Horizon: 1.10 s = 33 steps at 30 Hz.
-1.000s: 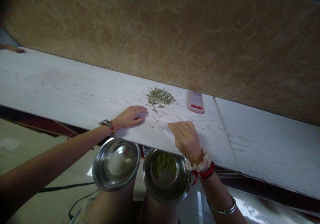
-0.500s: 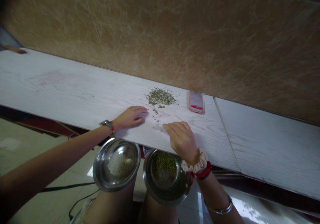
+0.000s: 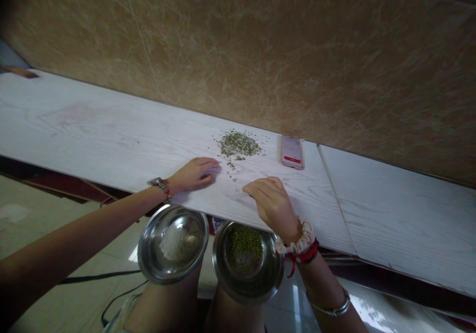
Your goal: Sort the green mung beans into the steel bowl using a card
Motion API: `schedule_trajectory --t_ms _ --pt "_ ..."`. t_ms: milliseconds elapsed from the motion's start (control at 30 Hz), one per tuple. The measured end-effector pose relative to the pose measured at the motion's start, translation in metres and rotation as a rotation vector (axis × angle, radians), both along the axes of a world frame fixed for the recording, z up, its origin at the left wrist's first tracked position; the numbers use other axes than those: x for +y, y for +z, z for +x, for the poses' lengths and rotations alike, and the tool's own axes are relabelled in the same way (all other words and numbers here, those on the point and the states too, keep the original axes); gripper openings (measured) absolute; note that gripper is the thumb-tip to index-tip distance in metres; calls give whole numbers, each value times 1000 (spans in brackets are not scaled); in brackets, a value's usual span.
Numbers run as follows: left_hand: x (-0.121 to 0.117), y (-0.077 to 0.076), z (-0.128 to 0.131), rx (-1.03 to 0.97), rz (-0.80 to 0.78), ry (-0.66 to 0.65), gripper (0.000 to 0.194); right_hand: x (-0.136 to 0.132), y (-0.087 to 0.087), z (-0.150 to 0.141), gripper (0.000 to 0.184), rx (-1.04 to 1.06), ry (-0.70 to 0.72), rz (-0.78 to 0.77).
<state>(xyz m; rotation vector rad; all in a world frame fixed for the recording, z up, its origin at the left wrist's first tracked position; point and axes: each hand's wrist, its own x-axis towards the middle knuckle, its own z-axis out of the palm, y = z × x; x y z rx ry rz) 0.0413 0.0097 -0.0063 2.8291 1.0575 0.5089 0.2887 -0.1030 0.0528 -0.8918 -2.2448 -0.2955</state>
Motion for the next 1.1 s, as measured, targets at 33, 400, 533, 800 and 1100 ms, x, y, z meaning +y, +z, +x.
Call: schedule_trajectory --t_ms 33,400,533,800,1100 --pt "0 0 0 1 1 -4 30 1 0 -2 21 -2 14 -15" --pt "1 -2 -1 -16 1 -23 31 -3 11 18 25 -71 98 -121" --pt "0 -1 0 5 31 -39 30 -5 14 23 21 -69 36 -75" --pt "-10 9 0 72 89 -310 11 -10 0 24 20 -141 -250 87" --pt "-8 11 0 113 61 -379 13 -34 5 7 32 -114 -112 15"
